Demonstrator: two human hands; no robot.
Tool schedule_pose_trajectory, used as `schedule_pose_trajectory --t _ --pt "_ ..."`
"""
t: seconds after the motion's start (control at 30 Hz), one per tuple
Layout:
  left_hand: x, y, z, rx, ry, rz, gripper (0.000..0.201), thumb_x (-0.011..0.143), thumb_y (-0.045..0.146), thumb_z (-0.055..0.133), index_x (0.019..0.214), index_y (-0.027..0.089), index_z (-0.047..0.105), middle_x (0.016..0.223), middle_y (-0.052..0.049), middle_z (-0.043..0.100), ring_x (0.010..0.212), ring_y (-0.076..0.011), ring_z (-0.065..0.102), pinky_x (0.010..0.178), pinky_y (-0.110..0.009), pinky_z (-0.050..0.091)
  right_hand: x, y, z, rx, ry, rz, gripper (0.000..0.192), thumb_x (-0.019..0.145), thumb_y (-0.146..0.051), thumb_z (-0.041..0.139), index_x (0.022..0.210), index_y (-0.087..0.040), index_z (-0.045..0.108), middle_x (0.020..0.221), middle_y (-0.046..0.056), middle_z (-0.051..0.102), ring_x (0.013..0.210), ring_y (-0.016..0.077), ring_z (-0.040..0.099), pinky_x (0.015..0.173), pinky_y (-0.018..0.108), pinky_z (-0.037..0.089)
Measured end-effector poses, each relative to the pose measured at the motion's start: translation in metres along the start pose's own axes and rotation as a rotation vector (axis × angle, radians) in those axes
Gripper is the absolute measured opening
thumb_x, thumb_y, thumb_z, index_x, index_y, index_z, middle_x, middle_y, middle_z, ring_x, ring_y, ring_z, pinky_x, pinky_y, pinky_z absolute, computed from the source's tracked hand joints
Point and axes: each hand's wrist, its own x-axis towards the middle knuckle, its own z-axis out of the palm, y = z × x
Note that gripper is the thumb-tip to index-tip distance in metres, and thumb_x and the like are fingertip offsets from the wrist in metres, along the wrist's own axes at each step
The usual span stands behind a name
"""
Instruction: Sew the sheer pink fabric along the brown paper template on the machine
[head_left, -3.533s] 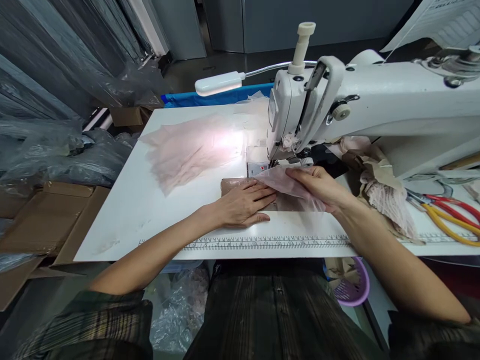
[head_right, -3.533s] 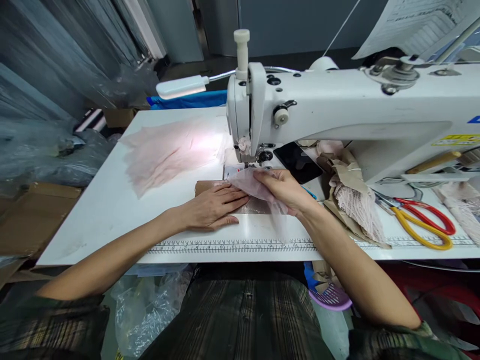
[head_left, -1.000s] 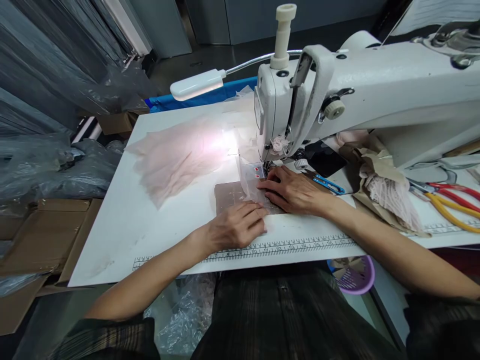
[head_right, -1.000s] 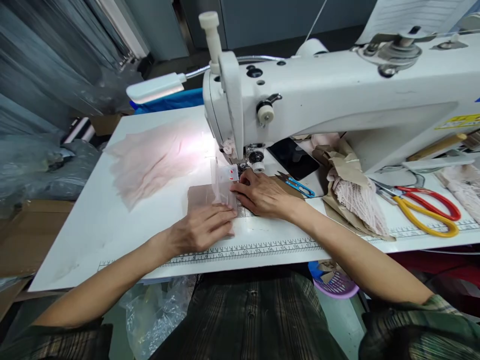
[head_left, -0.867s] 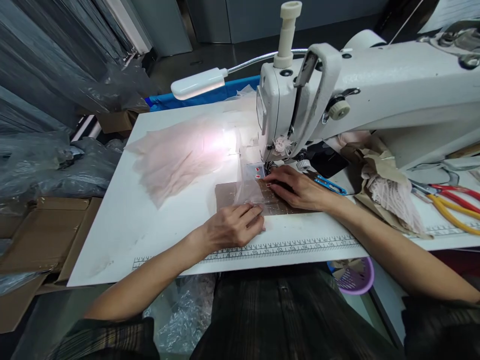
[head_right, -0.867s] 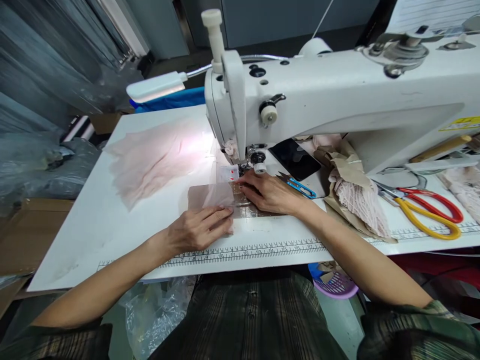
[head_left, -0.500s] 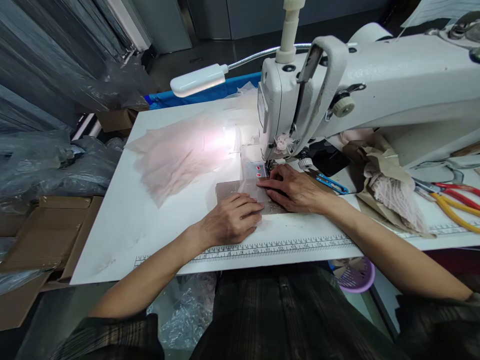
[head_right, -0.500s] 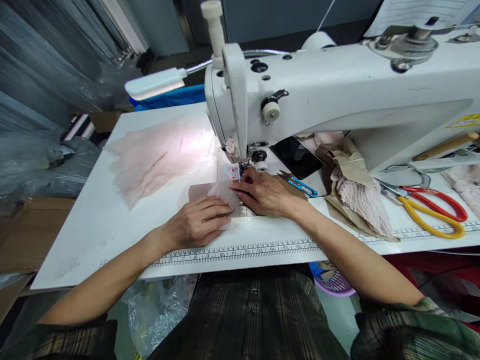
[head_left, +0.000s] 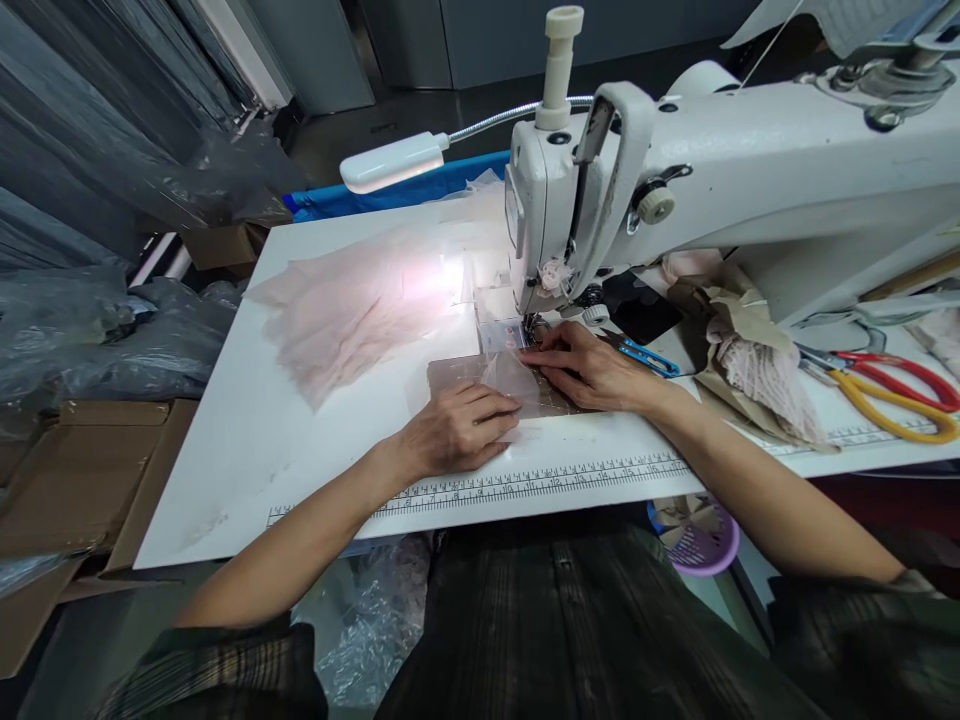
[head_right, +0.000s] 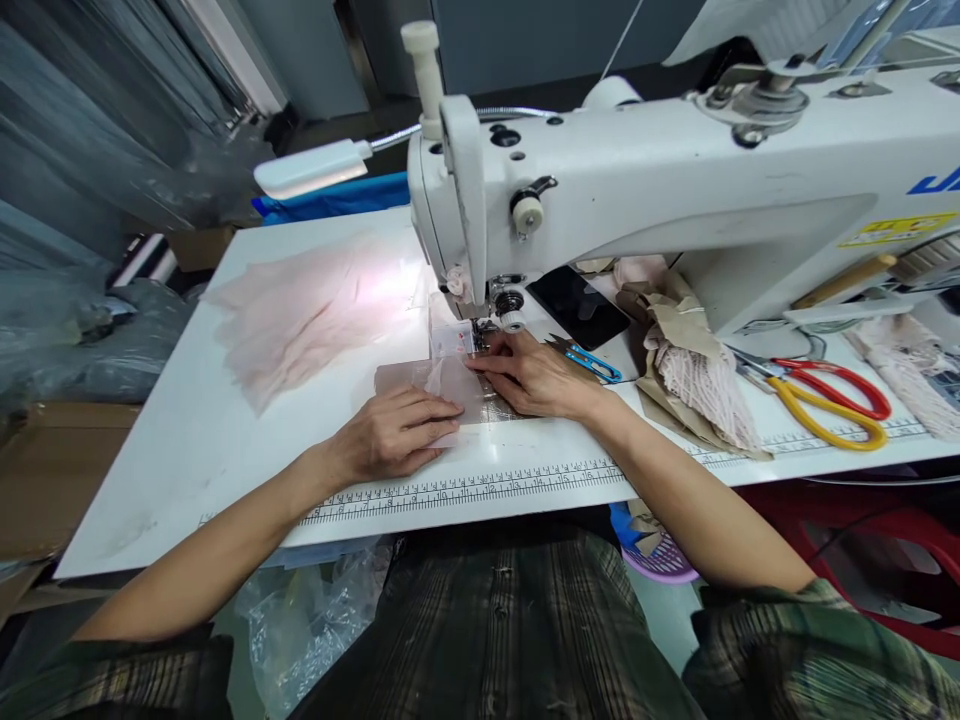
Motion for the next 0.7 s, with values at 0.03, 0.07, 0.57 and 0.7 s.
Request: schedule_pose_trajectory --t 0.03,0.07,0.57,0.7 --pt "0.000 -0.001 0.000 -0.005 0.010 0.000 0.016 0.091 0.023 0.057 0.099 0.014 0.067 0.110 -0.012 0.071 0.095 -0.0216 0.068 0.080 -0.040 0.060 0.001 -0.001 0.002 -0.045 -0.001 -0.013 0.038 0.098 -0.029 0.045 0.134 -0.027 0.058 0.110 0.011 0.055 0.099 0.0252 0.055 0.088 0.045 0.051" --pt "0.000 -0.002 0.001 -0.012 0.022 0.001 0.015 0.090 0.022 0.057 0.098 0.014 0.068 0.110 -0.011 0.071 0.098 -0.0222 0.068 0.084 -0.042 0.059 0.001 -0.002 0.004 -0.088 0.000 -0.020 0.038 0.098 -0.030 0.046 0.133 -0.027 0.058 0.108 0.012 0.055 0.098 0.0259 0.054 0.087 0.046 0.051" --pt "0.001 -0.002 -0.005 -0.038 -0.042 -0.158 0.015 0.091 0.026 0.058 0.090 0.018 0.070 0.121 -0.011 0.067 0.107 -0.0213 0.065 0.099 -0.049 0.051 0.001 -0.014 0.003 -0.041 0.036 0.026 0.038 0.093 -0.020 0.045 0.125 -0.027 0.065 0.108 0.010 0.058 0.103 0.0257 0.054 0.092 0.047 0.051" --pt "0.001 -0.003 -0.005 -0.078 -0.020 -0.203 0.017 0.091 0.026 0.057 0.089 0.017 0.071 0.121 -0.011 0.067 0.106 -0.0219 0.066 0.099 -0.051 0.050 0.004 -0.013 0.005 -0.071 0.013 0.032 0.039 0.091 -0.018 0.046 0.123 -0.026 0.067 0.106 0.011 0.058 0.102 0.0262 0.053 0.092 0.048 0.050"
